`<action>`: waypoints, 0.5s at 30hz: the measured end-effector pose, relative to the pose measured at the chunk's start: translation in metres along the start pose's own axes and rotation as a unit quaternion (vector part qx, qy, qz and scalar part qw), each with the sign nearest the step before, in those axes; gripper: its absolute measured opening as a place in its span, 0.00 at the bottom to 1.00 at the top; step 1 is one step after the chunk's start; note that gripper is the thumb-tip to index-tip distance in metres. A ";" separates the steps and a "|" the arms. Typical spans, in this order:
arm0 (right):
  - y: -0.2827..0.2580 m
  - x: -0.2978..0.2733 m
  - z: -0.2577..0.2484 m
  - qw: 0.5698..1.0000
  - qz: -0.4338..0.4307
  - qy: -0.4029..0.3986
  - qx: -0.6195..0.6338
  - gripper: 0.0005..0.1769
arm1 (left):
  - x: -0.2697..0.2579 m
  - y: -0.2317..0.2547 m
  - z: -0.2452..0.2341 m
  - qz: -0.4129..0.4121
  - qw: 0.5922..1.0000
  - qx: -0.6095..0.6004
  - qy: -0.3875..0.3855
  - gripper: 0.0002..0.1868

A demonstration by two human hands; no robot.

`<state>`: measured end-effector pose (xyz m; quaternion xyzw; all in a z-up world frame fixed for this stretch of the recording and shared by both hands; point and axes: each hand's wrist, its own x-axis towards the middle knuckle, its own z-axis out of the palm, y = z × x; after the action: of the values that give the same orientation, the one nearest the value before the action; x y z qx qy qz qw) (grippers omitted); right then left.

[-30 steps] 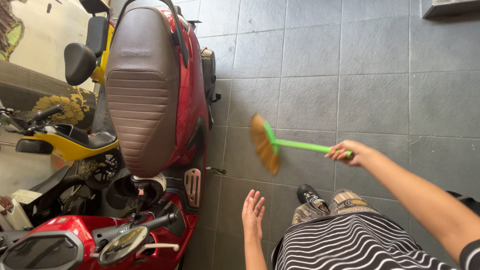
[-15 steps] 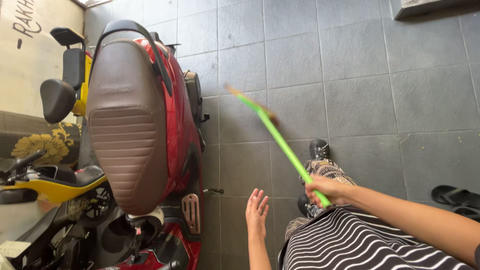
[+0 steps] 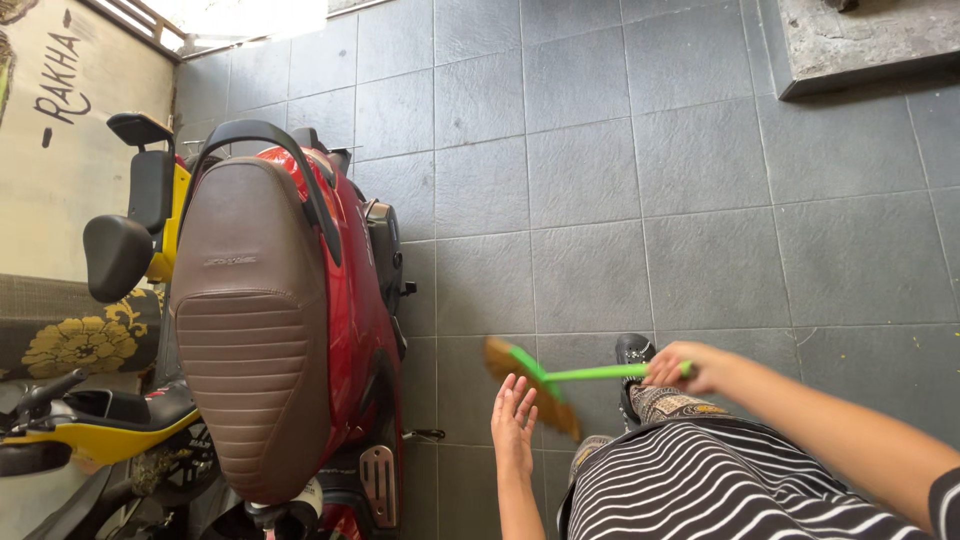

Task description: The person sweeps debris from a tiled floor out through a doorway using a broom and then continues sweeping different tiled surfaces in the house.

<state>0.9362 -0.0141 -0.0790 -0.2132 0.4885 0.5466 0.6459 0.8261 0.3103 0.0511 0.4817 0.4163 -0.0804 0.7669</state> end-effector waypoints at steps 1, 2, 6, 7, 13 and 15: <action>-0.031 -0.014 -0.013 0.999 -0.007 0.018 0.048 0.16 | 0.003 0.003 0.005 -0.002 1.000 -0.002 0.002 0.24; -0.063 -0.028 -0.024 0.998 -0.021 0.016 0.052 0.16 | 0.007 0.006 0.010 -0.004 1.000 -0.003 0.004 0.24; -0.146 -0.062 -0.035 0.989 -0.135 0.051 -0.037 0.14 | 0.015 0.015 0.028 -0.015 1.000 0.011 0.023 0.24; -0.158 -0.062 -0.025 0.983 -0.157 0.066 -0.074 0.12 | 0.019 0.017 0.033 -0.013 1.000 0.012 0.024 0.24; -0.091 -0.036 0.070 0.848 -0.262 0.232 -0.398 0.12 | 0.039 0.019 0.053 -0.013 1.000 0.019 0.019 0.24; -0.046 -0.038 0.103 0.827 -0.254 0.225 -0.448 0.19 | 0.046 0.018 0.054 -0.010 0.999 0.026 0.018 0.24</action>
<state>1.0224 0.0357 -0.0134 -0.7129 0.2505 0.4589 0.4674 0.8954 0.2889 0.0411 0.4986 0.4324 -0.0897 0.7459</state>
